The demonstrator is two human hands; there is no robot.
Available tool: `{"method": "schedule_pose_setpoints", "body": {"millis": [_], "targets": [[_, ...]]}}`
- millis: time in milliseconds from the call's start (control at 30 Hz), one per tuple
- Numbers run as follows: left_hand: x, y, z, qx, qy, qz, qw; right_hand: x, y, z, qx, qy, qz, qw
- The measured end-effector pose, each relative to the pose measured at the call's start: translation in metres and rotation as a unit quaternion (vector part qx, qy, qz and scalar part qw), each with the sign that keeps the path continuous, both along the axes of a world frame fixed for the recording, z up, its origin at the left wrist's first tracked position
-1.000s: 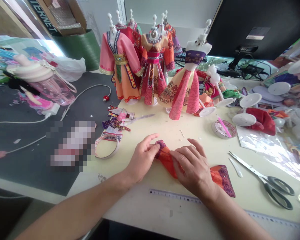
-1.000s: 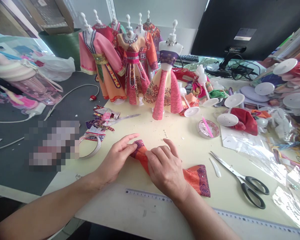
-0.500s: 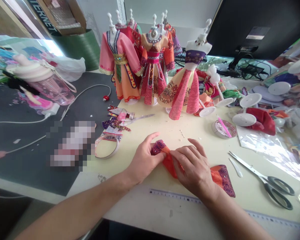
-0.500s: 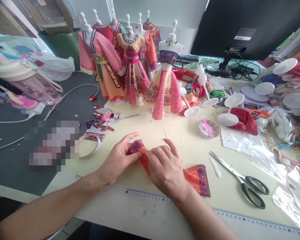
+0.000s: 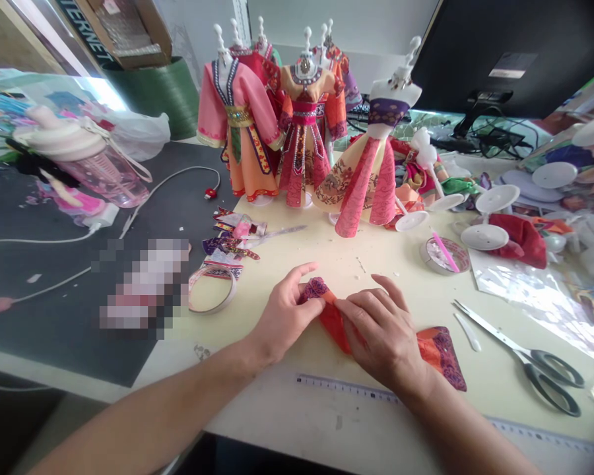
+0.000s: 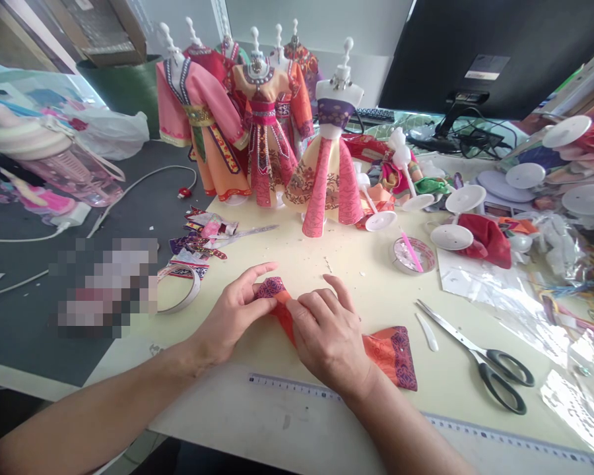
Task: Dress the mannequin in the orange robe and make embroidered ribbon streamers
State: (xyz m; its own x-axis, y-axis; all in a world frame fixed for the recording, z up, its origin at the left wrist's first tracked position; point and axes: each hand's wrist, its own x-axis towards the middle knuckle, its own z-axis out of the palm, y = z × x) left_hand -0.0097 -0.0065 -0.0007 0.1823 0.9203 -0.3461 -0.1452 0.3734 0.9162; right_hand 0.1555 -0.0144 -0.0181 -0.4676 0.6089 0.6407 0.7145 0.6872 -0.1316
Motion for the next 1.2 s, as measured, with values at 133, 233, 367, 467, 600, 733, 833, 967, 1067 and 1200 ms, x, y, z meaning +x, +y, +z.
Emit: {"method": "schedule_pose_setpoints", "body": {"millis": [133,233,367,467,600,733,833,967,1067,1200], "targets": [[-0.0009,0.0013,-0.0005,-0.005,-0.009,0.005,1.0,0.0004,-0.0008,0.0005,0.003,0.002,0.002,1.0],[-0.0008,0.0028,-0.0028,0.002,0.012,0.017,1.0,0.0003,-0.0011,-0.0002,-0.001,0.0,0.006,1.0],[-0.0008,0.0035,-0.0055,0.02,0.039,0.023,0.999,-0.0003,-0.0006,-0.0021,0.0,0.005,0.007,1.0],[-0.0005,0.0037,-0.0058,0.035,0.038,0.022,0.998,-0.0004,-0.0002,-0.0034,-0.002,0.005,0.003,1.0],[0.0001,0.0049,-0.0043,0.043,0.02,0.031,0.998,-0.0005,-0.0004,-0.003,-0.001,0.0,0.001,1.0],[-0.0001,0.0054,-0.0039,0.019,0.007,0.046,0.999,-0.0007,-0.0006,-0.0015,0.01,-0.013,0.002,1.0],[-0.0006,0.005,-0.0057,0.002,-0.012,0.054,0.998,-0.0003,0.0002,-0.0009,0.018,-0.025,0.003,1.0],[-0.0011,0.0057,-0.0085,-0.022,-0.052,0.062,0.996,0.0,0.002,-0.0002,0.021,-0.036,0.007,0.999],[-0.0013,0.0066,-0.0085,-0.047,-0.077,0.064,0.994,0.0002,0.0019,0.0003,0.009,-0.031,0.014,0.999],[-0.0015,0.0062,-0.0061,-0.05,-0.078,0.068,0.993,0.001,0.0002,-0.0001,-0.029,0.017,0.013,0.999]]}}
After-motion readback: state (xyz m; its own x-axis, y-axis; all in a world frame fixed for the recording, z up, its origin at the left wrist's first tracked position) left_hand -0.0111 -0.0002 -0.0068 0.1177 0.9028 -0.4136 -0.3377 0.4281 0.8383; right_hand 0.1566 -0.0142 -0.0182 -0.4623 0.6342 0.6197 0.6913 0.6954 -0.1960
